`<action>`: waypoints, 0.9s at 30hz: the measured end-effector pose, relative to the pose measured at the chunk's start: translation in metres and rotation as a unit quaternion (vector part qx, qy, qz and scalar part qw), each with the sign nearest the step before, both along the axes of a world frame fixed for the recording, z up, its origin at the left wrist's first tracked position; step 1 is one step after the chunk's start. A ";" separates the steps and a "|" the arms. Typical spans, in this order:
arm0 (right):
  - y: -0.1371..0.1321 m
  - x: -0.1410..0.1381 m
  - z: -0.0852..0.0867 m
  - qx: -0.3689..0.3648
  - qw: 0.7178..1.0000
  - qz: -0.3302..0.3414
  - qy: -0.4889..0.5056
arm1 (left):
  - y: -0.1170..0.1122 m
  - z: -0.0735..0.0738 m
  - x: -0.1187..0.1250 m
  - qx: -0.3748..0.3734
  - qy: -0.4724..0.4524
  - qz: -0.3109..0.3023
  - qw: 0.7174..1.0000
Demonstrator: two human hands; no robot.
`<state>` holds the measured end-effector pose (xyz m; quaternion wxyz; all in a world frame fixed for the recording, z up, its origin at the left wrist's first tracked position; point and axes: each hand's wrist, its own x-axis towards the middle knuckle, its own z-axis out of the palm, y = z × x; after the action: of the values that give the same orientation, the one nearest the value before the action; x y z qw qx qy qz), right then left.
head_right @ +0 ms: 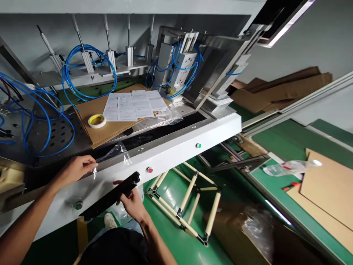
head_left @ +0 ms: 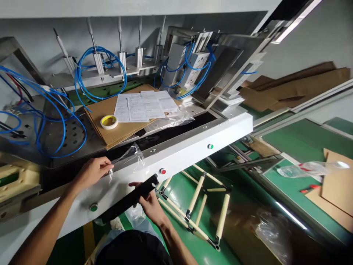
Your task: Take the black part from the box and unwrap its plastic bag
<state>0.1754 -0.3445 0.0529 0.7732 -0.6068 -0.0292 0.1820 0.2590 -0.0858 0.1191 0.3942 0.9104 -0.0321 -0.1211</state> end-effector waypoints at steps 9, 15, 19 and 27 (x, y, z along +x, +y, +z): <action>0.014 0.006 -0.046 -0.091 0.992 -0.079 0.045 | 0.009 -0.028 0.011 0.005 -0.088 0.075 0.993; 0.017 0.005 -0.041 -0.102 0.989 -0.092 0.050 | 0.008 -0.034 -0.049 0.154 -0.416 -0.014 0.896; 0.013 0.003 -0.037 -0.076 0.992 -0.089 0.052 | -0.003 -0.067 -0.057 0.244 -0.347 -0.069 0.903; -0.014 -0.004 -0.043 -0.062 0.991 -0.110 0.034 | -0.003 -0.077 0.000 0.184 -0.232 -0.080 0.952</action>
<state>0.1711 -0.3589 0.0095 0.7497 -0.6468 0.0757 0.1177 0.2588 -0.0889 0.0418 0.1903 0.9647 -0.1721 0.0586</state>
